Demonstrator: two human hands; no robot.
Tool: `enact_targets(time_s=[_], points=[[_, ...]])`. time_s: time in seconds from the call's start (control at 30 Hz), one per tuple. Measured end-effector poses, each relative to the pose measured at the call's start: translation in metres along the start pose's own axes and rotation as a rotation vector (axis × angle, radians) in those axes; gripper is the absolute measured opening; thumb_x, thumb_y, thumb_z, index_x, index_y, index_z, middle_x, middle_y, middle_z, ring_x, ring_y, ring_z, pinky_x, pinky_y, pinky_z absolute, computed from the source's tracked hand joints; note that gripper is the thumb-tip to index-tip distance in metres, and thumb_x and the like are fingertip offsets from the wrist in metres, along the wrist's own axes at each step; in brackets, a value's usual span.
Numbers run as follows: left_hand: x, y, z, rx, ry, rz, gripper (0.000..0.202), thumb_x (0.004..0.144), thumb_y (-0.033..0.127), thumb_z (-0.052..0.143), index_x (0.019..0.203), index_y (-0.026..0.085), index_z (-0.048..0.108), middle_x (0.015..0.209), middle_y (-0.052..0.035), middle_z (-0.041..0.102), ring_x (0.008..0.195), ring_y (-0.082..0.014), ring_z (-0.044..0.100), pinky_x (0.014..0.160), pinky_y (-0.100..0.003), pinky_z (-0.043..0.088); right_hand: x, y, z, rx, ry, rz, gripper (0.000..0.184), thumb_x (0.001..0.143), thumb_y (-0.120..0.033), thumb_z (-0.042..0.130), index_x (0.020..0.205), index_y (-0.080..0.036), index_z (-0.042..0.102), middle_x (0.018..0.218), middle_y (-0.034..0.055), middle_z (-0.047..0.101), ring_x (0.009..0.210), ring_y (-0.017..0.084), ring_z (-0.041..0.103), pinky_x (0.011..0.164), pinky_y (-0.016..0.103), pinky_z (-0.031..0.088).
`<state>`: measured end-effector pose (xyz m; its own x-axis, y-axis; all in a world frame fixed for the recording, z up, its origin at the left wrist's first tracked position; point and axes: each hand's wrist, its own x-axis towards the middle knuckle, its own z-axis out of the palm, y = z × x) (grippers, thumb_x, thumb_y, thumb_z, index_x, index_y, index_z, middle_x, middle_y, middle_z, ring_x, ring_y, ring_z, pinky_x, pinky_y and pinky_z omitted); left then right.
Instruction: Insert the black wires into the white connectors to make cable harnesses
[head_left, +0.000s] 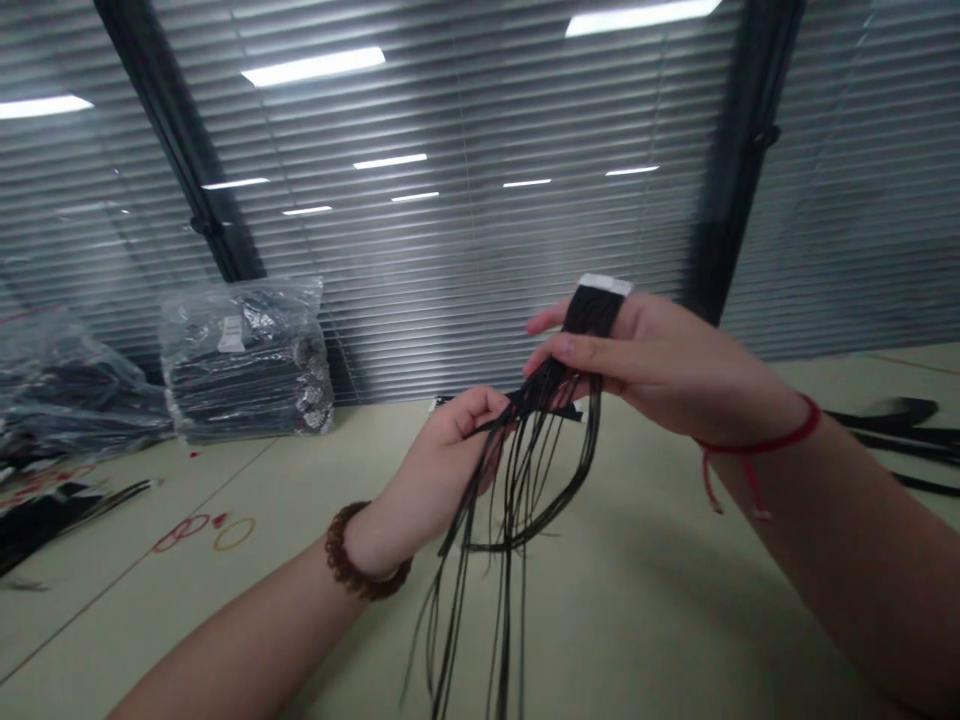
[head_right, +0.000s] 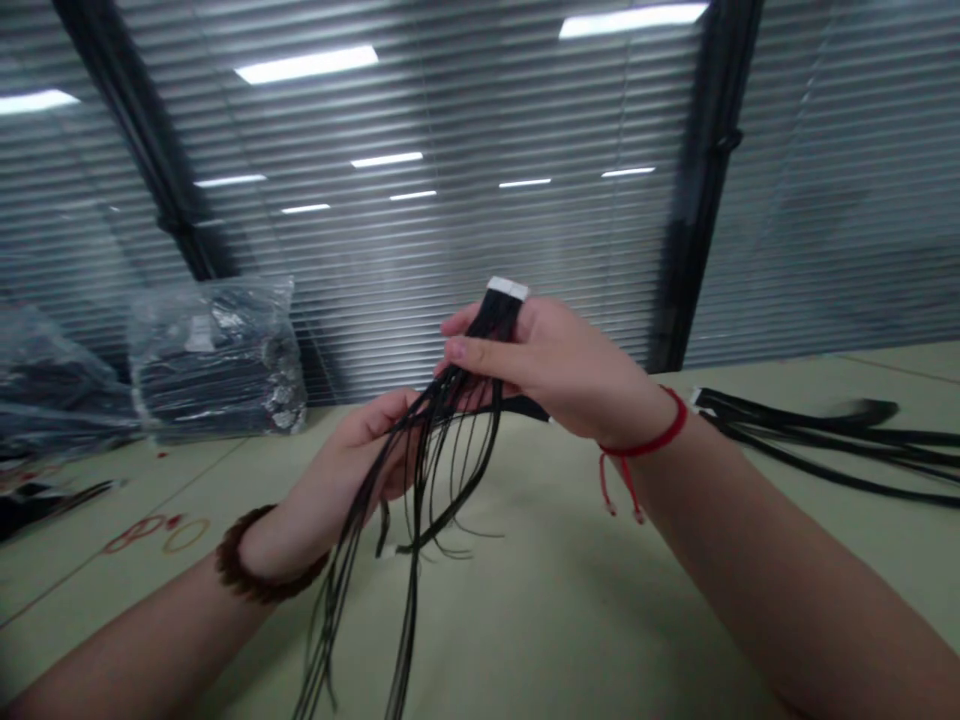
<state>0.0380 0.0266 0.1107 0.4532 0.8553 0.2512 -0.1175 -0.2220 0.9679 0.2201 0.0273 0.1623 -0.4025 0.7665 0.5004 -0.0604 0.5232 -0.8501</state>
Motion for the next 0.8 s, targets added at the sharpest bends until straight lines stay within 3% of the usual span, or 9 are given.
enact_targets(time_s=[0.1, 0.2, 0.3, 0.37, 0.53, 0.6, 0.7, 0.8], points=[[-0.001, 0.005, 0.001, -0.067, 0.08, -0.018, 0.02, 0.077, 0.036, 0.059, 0.077, 0.019, 0.047, 0.05, 0.0097, 0.032, 0.037, -0.0028, 0.024, 0.034, -0.013, 0.018, -0.002, -0.001, 0.005, -0.168, -0.172, 0.048, 0.014, 0.083, -0.025, 0.057, 0.087, -0.012, 0.059, 0.073, 0.0048, 0.066, 0.063, 0.013, 0.064, 0.052, 0.021, 0.053], [0.0, 0.013, -0.001, -0.092, 0.158, 0.049, 0.017, 0.078, 0.031, 0.058, 0.075, 0.02, 0.045, 0.051, 0.0098, 0.029, 0.037, -0.0031, 0.023, 0.033, -0.013, 0.018, -0.005, -0.006, 0.003, -0.341, -0.098, 0.09, 0.011, 0.084, -0.019, 0.049, 0.089, -0.012, 0.056, 0.077, 0.0061, 0.066, 0.063, 0.013, 0.064, 0.052, 0.022, 0.052], [0.004, 0.021, -0.012, -0.068, 0.236, 0.134, 0.018, 0.079, 0.028, 0.056, 0.071, 0.02, 0.043, 0.048, 0.01, 0.03, 0.036, -0.0033, 0.024, 0.032, -0.013, 0.018, -0.007, -0.007, -0.012, -0.548, 0.006, 0.122, 0.015, 0.084, -0.019, 0.049, 0.095, -0.013, 0.056, 0.085, 0.0074, 0.067, 0.069, 0.015, 0.064, 0.057, 0.024, 0.05], [0.005, 0.024, -0.022, -0.014, 0.2, 0.118, 0.016, 0.079, 0.025, 0.056, 0.071, 0.019, 0.044, 0.046, 0.0105, 0.03, 0.035, -0.0024, 0.023, 0.032, -0.011, 0.018, -0.008, -0.006, -0.024, -0.67, 0.028, 0.134, 0.018, 0.081, -0.023, 0.055, 0.096, -0.015, 0.059, 0.086, 0.0063, 0.066, 0.076, 0.017, 0.063, 0.062, 0.026, 0.049], [0.003, 0.028, -0.037, 0.136, -0.087, -0.107, 0.015, 0.085, 0.027, 0.048, 0.073, 0.019, 0.046, 0.042, 0.0075, 0.042, 0.031, -0.0045, 0.032, 0.029, -0.013, 0.024, -0.009, -0.003, -0.041, -0.762, -0.061, 0.144, 0.024, 0.075, -0.03, 0.062, 0.096, -0.017, 0.061, 0.091, 0.0031, 0.065, 0.083, 0.018, 0.061, 0.069, 0.027, 0.047], [0.001, 0.029, -0.036, 0.172, -0.103, -0.113, 0.016, 0.087, 0.026, 0.042, 0.073, 0.019, 0.046, 0.042, 0.0055, 0.047, 0.031, -0.0064, 0.037, 0.028, -0.014, 0.024, -0.01, -0.004, -0.043, -0.745, -0.092, 0.134, 0.023, 0.075, -0.026, 0.061, 0.097, -0.016, 0.059, 0.094, 0.0027, 0.064, 0.085, 0.017, 0.061, 0.072, 0.026, 0.047], [0.0, 0.031, -0.034, 0.156, -0.056, -0.082, 0.015, 0.084, 0.02, 0.045, 0.07, 0.017, 0.047, 0.043, 0.007, 0.043, 0.033, -0.0031, 0.033, 0.032, -0.011, 0.023, -0.014, -0.009, -0.045, -0.696, -0.098, 0.105, 0.024, 0.075, -0.021, 0.06, 0.098, -0.017, 0.059, 0.097, 0.0022, 0.063, 0.088, 0.016, 0.059, 0.074, 0.025, 0.045], [0.002, 0.032, -0.035, 0.158, 0.032, -0.049, 0.012, 0.081, 0.018, 0.051, 0.069, 0.016, 0.05, 0.045, 0.0089, 0.038, 0.035, -0.0011, 0.027, 0.034, -0.011, 0.021, -0.018, -0.015, -0.046, -0.576, 0.001, 0.09, 0.017, 0.072, -0.019, 0.063, 0.089, -0.018, 0.061, 0.087, 0.001, 0.063, 0.08, 0.012, 0.058, 0.068, 0.021, 0.044]])
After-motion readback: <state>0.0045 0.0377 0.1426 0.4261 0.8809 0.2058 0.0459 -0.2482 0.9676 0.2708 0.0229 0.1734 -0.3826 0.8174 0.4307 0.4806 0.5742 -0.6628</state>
